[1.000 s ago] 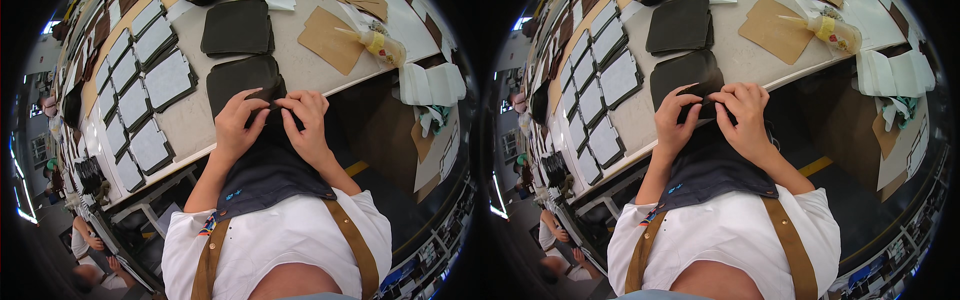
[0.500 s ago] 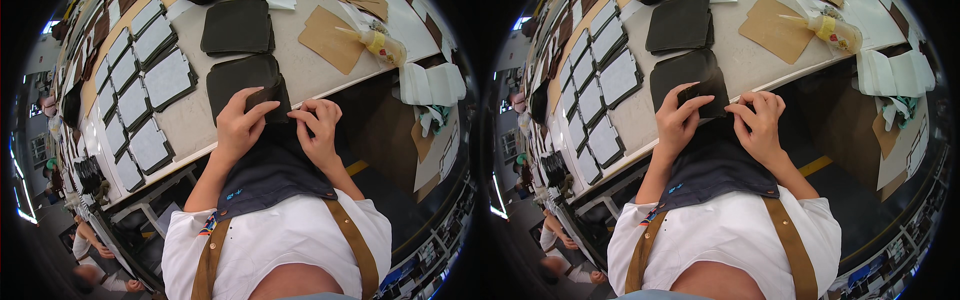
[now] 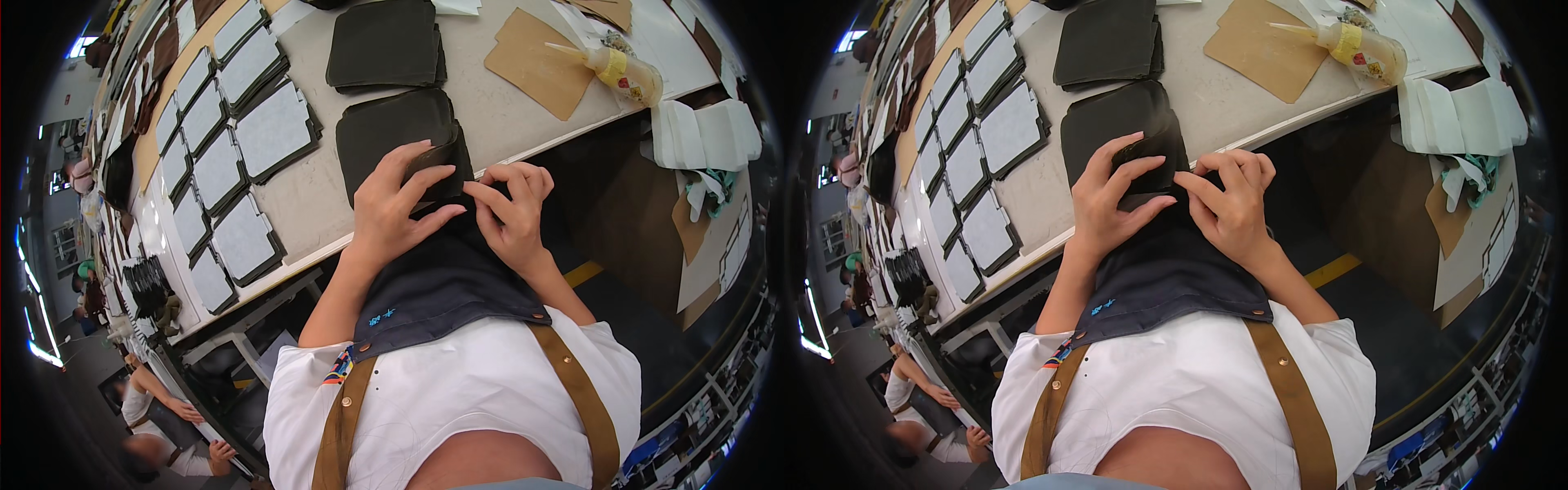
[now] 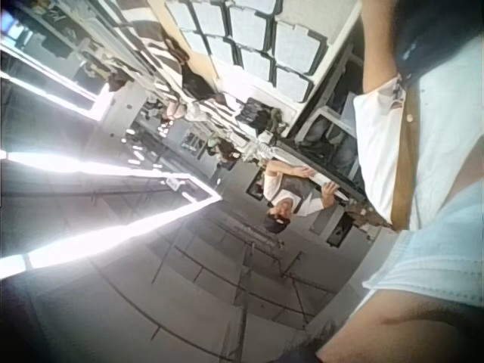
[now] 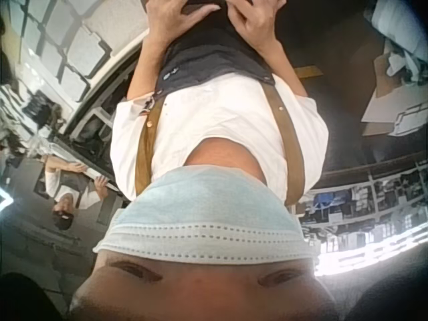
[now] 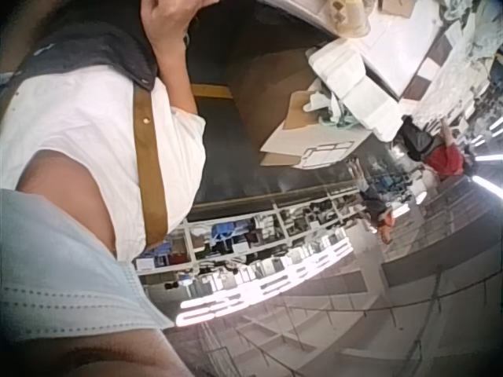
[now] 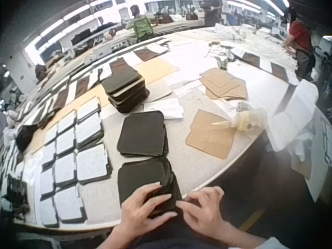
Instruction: The person assembles small dark pouches by hand at a workbench. They pick up a pouch, fold and press the edges to secure them, and place the finished item into a growing stack. The process is repeated for multiple units throughout the clip.
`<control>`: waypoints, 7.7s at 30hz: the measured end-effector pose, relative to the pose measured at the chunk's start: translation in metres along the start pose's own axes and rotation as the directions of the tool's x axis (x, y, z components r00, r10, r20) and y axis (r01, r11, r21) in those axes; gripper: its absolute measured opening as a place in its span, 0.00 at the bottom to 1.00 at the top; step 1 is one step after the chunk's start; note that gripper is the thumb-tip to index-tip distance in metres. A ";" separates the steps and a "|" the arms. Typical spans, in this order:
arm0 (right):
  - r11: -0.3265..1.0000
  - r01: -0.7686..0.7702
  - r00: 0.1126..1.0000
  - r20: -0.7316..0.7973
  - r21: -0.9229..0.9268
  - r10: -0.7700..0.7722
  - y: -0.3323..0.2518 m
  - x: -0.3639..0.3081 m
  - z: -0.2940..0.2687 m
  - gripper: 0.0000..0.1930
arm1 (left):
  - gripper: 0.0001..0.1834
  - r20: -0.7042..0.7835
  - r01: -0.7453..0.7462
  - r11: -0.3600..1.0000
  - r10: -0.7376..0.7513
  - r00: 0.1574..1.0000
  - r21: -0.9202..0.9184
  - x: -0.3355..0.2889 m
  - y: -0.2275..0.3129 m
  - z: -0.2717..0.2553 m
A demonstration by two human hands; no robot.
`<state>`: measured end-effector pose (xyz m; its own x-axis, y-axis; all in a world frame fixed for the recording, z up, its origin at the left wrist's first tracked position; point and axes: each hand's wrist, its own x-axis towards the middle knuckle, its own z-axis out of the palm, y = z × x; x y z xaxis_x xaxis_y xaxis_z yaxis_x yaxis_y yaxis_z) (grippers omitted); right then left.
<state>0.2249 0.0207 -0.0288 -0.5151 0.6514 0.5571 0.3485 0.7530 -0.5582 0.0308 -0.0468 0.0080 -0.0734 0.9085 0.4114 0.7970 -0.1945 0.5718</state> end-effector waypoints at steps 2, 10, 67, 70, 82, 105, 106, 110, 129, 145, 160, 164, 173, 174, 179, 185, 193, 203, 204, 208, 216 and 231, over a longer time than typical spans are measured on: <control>0.999 -0.020 1.000 -0.001 0.027 0.020 -0.001 0.003 0.001 0.12 | 0.15 0.001 -0.011 1.000 0.011 1.000 -0.002 0.000 -0.003 0.001; 0.992 -0.108 0.994 0.033 0.072 0.106 -0.007 0.014 0.002 0.07 | 0.09 -0.001 0.086 0.993 -0.086 0.996 -0.078 -0.004 -0.008 0.002; 0.986 -0.127 0.992 0.018 0.104 0.126 -0.011 0.022 0.014 0.07 | 0.10 -0.161 -0.005 0.998 -0.006 0.987 -0.064 -0.004 -0.015 0.011; 0.989 -0.114 0.993 0.031 0.091 0.112 -0.012 0.022 0.014 0.07 | 0.13 -0.135 -0.009 0.995 -0.005 0.991 -0.098 0.001 -0.007 0.005; 0.888 -0.348 0.935 0.042 0.301 0.352 -0.004 -0.003 -0.005 0.05 | 0.23 -0.054 0.015 1.000 -0.017 0.998 -0.027 -0.003 -0.005 0.005; 0.285 -0.703 0.663 0.455 0.652 0.594 -0.017 -0.004 0.012 0.06 | 0.20 -0.015 -0.043 0.998 0.044 0.999 0.047 0.000 -0.003 0.003; 0.282 -0.704 0.662 0.458 0.652 0.593 -0.017 -0.004 0.011 0.06 | 0.21 -0.005 -0.038 0.998 0.038 0.999 0.053 0.000 -0.003 0.003; 0.284 -0.709 0.658 0.460 0.646 0.596 -0.016 -0.006 0.012 0.07 | 0.17 -0.044 -0.022 0.999 0.024 0.999 0.040 -0.002 -0.007 0.007; 0.436 -0.625 0.748 0.339 0.647 0.571 -0.024 0.012 0.000 0.06 | 0.13 -0.032 -0.019 1.000 0.019 0.999 -0.021 -0.006 -0.012 0.007; 0.291 -0.722 0.637 0.440 0.627 0.633 -0.010 -0.008 0.008 0.07 | 0.20 -0.072 0.015 0.996 -0.021 0.997 -0.088 -0.008 -0.002 0.005; 0.245 -0.707 0.643 0.458 0.664 0.614 -0.015 0.001 0.004 0.06 | 0.22 -0.184 0.051 0.992 -0.072 0.980 -0.117 0.002 0.005 0.025; 0.235 -0.693 0.660 0.469 0.681 0.587 -0.017 0.006 0.002 0.07 | 0.19 -0.161 0.083 0.990 -0.100 0.982 -0.112 0.000 0.007 0.026; 0.146 -0.731 0.632 0.581 0.666 0.513 -0.012 0.019 0.003 0.10 | 0.16 -0.115 0.154 0.961 -0.184 0.976 -0.230 0.004 0.010 0.016; 0.145 -0.728 0.637 0.583 0.670 0.505 -0.011 0.020 0.002 0.10 | 0.15 -0.110 0.154 0.962 -0.183 0.977 -0.227 0.005 0.010 0.015; 0.166 -0.687 0.682 0.549 0.707 0.483 -0.013 0.023 0.004 0.08 | 0.10 -0.115 0.140 0.972 -0.164 0.980 -0.191 0.005 0.011 0.014; 0.149 -0.696 0.677 0.573 0.702 0.463 -0.011 0.028 0.002 0.07 | 0.04 -0.147 0.180 0.964 -0.211 0.966 -0.197 0.006 0.007 0.014; 0.128 -0.700 0.675 0.591 0.703 0.443 -0.008 0.030 0.004 0.09 | 0.03 -0.193 0.127 0.971 -0.167 0.967 -0.204 0.005 0.000 0.019; 0.072 -0.712 0.641 0.605 0.698 0.472 -0.010 0.031 0.003 0.08 | 0.07 -0.205 0.069 0.986 -0.100 0.974 -0.151 0.008 -0.001 0.017; 0.075 -0.709 0.644 0.601 0.701 0.473 -0.010 0.030 0.004 0.08 | 0.07 -0.199 0.119 0.975 -0.156 0.967 -0.189 0.008 0.003 0.018; 0.049 -0.705 0.643 0.609 0.707 0.465 -0.009 0.031 0.003 0.08 | 0.12 -0.131 0.098 0.980 -0.122 0.984 -0.175 0.007 0.001 0.016; 0.067 -0.698 0.649 0.591 0.713 0.479 -0.011 0.030 0.008 0.06 | 0.09 -0.110 0.086 0.986 -0.103 0.989 -0.146 0.014 0.009 0.008; 0.175 -0.669 0.705 0.542 0.722 0.458 -0.013 0.032 0.005 0.05 | 0.04 0.032 0.190 0.972 -0.187 0.982 -0.136 0.023 0.015 -0.006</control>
<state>0.2000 0.0310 -0.0070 -0.6280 0.7532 -0.1956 -0.1602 -0.3711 -0.9147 0.0373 -0.0310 0.0308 -0.2021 0.9402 0.2743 0.6794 -0.0671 0.7307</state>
